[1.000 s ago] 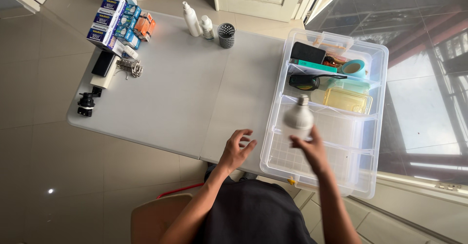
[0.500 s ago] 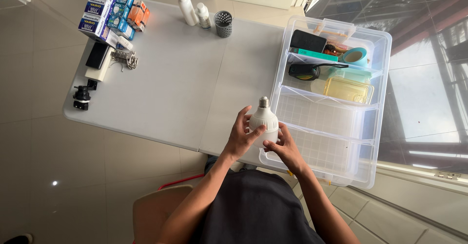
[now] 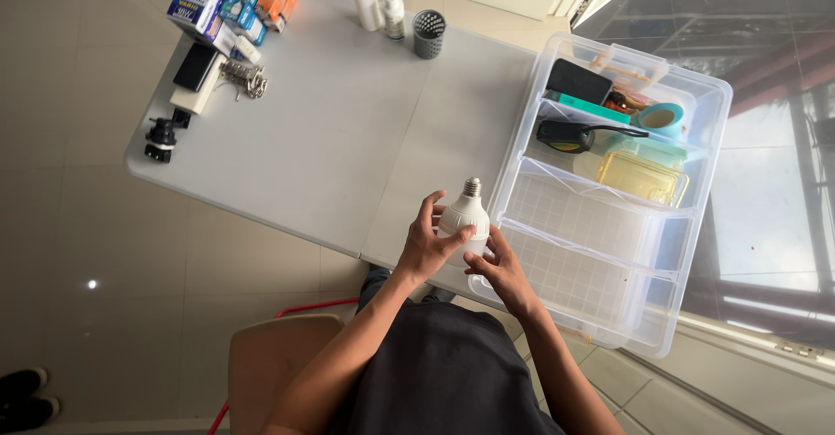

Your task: The person removes various items from a clear plastic storage container and places them on a white table. Items include a black camera mount, light bulb boxes, bottles, a power strip, a light bulb, and phone cases. The person arranges the items on the table in a neat row.

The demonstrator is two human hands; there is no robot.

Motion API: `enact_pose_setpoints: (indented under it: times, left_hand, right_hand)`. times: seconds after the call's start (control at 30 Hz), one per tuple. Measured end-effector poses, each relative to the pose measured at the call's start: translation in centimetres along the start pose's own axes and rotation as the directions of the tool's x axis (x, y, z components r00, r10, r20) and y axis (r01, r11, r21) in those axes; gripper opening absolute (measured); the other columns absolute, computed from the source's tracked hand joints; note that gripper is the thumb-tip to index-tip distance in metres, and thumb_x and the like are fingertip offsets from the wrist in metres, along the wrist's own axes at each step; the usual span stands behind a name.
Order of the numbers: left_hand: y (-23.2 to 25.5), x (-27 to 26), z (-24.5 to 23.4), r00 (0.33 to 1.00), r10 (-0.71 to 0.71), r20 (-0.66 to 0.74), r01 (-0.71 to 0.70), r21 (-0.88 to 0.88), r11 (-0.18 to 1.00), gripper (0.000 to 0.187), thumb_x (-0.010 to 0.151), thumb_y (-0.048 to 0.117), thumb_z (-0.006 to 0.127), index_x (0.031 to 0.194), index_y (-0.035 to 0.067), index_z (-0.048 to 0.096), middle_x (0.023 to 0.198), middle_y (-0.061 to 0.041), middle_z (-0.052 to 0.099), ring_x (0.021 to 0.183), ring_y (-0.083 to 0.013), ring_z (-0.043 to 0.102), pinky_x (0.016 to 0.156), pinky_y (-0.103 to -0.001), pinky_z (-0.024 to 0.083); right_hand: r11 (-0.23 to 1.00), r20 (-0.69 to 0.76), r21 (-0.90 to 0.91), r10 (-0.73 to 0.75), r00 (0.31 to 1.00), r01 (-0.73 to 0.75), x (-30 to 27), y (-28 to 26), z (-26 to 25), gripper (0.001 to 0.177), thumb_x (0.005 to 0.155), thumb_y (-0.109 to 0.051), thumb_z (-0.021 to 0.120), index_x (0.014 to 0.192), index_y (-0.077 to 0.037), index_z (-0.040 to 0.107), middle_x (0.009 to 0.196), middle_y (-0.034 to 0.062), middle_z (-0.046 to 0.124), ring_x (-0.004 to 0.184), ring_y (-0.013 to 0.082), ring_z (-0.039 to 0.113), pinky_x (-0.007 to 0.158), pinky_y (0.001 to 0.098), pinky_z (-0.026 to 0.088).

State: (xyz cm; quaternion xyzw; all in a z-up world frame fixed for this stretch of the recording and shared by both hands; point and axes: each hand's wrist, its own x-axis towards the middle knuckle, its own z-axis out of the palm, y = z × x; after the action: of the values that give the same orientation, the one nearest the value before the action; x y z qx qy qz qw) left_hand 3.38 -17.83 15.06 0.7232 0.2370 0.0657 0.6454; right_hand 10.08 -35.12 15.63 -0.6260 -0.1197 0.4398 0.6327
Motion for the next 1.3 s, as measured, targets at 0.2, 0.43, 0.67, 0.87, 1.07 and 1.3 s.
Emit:
enact_pose_setpoints:
  times: [0.2,0.43,0.67,0.87,1.07,1.3]
  left_hand:
    - [-0.9,0.1,-1.6,0.998,-0.037,-0.044,0.037,-0.001,0.999,0.099,0.076,0.052,0.079,0.149,0.001,0.037,0.119,-0.019,0.063,0.111,-0.0292,0.068,0.087,-0.040,0.061]
    - [-2.8,1.1,-4.6,0.999,-0.018,-0.027,0.020,0.081,0.996,0.102,0.074,0.054,0.082,0.148,-0.001,0.038,0.128,-0.021,0.054,0.119,-0.0302,0.059,0.092,-0.042,0.057]
    - [-5.8,3.3,-13.1,0.999,-0.036,0.013,0.034,0.127,0.991,0.097,0.075,0.056,0.082,0.146,0.002,0.045,0.133,-0.020,0.048,0.122,-0.0304,0.056,0.095,-0.042,0.055]
    - [-9.0,5.7,-25.7,0.999,-0.052,0.013,0.050,0.132,0.990,0.091,0.076,0.060,0.078,0.141,0.002,0.053,0.130,-0.017,0.053,0.118,-0.0292,0.059,0.094,-0.041,0.055]
    - [-11.4,7.1,-38.3,0.996,-0.079,0.045,0.076,0.069,0.995,0.080,0.083,0.058,0.073,0.137,0.000,0.057,0.128,-0.017,0.057,0.118,-0.0278,0.060,0.093,-0.040,0.056]
    - [-13.8,8.3,-46.2,0.998,-0.065,-0.010,0.066,0.083,0.994,0.074,0.087,0.053,0.072,0.134,-0.002,0.059,0.126,-0.020,0.063,0.113,-0.0287,0.064,0.088,-0.040,0.057]
  right_hand:
    - [1.000,0.011,-0.029,-0.003,1.000,0.003,1.1,0.3,1.4,0.082,0.090,-0.038,0.072,0.155,-0.007,0.033,0.144,0.0178,0.054,0.119,0.0255,0.063,0.093,0.0401,0.057]
    - [0.991,-0.054,-0.132,0.004,0.999,-0.011,2.7,0.9,4.2,0.080,0.090,-0.037,0.072,0.155,-0.008,0.036,0.141,0.0152,0.056,0.110,0.0241,0.065,0.091,0.0380,0.057]
    - [0.979,-0.085,-0.194,0.044,0.995,-0.060,8.8,0.6,11.6,0.078,0.088,-0.040,0.073,0.150,-0.006,0.041,0.136,0.0118,0.058,0.105,0.0229,0.069,0.089,0.0376,0.057]
    - [0.976,-0.094,-0.187,0.091,0.991,-0.107,16.3,0.0,22.1,0.078,0.087,-0.041,0.074,0.149,-0.005,0.042,0.134,0.0121,0.061,0.111,0.0228,0.069,0.090,0.0368,0.058]
    - [0.964,-0.105,-0.204,0.154,0.982,-0.173,22.7,0.4,33.1,0.078,0.084,-0.041,0.075,0.146,-0.005,0.044,0.131,0.0144,0.060,0.109,0.0276,0.070,0.087,0.0391,0.058]
    - [0.956,-0.143,-0.187,0.200,0.969,-0.225,27.0,2.2,40.1,0.080,0.085,-0.041,0.076,0.148,-0.004,0.043,0.132,0.0192,0.060,0.117,0.0303,0.069,0.088,0.0386,0.060]
